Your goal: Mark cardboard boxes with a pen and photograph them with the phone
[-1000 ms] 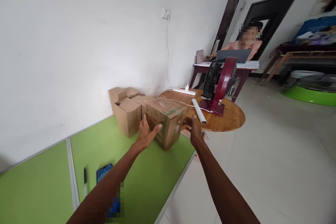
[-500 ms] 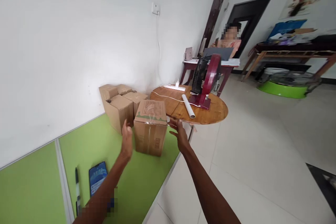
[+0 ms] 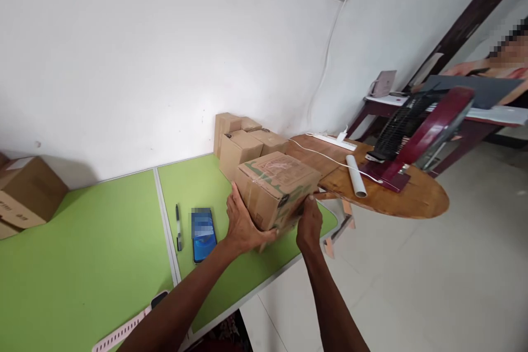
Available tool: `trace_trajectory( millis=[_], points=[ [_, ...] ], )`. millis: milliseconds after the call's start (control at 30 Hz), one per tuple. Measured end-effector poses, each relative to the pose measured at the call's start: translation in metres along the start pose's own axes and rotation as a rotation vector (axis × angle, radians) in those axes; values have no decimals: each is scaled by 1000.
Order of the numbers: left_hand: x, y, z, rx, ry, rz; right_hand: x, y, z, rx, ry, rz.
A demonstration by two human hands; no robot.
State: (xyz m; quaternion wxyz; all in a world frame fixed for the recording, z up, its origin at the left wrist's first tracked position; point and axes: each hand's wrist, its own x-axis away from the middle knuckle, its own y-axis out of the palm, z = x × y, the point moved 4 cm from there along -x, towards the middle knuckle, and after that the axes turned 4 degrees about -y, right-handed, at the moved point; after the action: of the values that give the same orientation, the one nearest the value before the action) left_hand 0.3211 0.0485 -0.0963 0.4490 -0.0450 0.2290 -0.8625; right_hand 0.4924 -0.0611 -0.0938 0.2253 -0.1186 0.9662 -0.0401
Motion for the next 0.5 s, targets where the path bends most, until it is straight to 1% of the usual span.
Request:
trace_trajectory(
  millis=[67, 100, 133, 200, 267, 300, 333, 400, 467, 500],
  points=[
    [15, -29, 6, 52, 78, 61, 8, 2, -32, -33, -57, -19],
    [24, -47, 9, 84, 118, 110, 12, 5, -51, -59, -94, -48],
    [34, -67, 13, 122, 155, 166, 17, 10, -70, -93, -139, -95],
    [58, -112, 18, 223, 203, 277, 29, 26, -107, -208, -237, -240],
    [85, -157, 17, 353, 196, 364, 45, 48, -136, -399, -293, -441],
    [100, -177, 15, 422, 181, 396, 55, 63, -146, -508, -280, -560],
    [115, -195, 10, 489, 162, 425, 66, 80, -153, -610, -235, -689],
    [145, -226, -3, 602, 134, 487, 94, 116, -161, -780, -101, -969],
    [173, -250, -23, 675, 116, 553, 129, 149, -166, -886, 39, -1245],
    [185, -259, -35, 701, 106, 581, 146, 161, -167, -914, 94, -1361]
  ],
)
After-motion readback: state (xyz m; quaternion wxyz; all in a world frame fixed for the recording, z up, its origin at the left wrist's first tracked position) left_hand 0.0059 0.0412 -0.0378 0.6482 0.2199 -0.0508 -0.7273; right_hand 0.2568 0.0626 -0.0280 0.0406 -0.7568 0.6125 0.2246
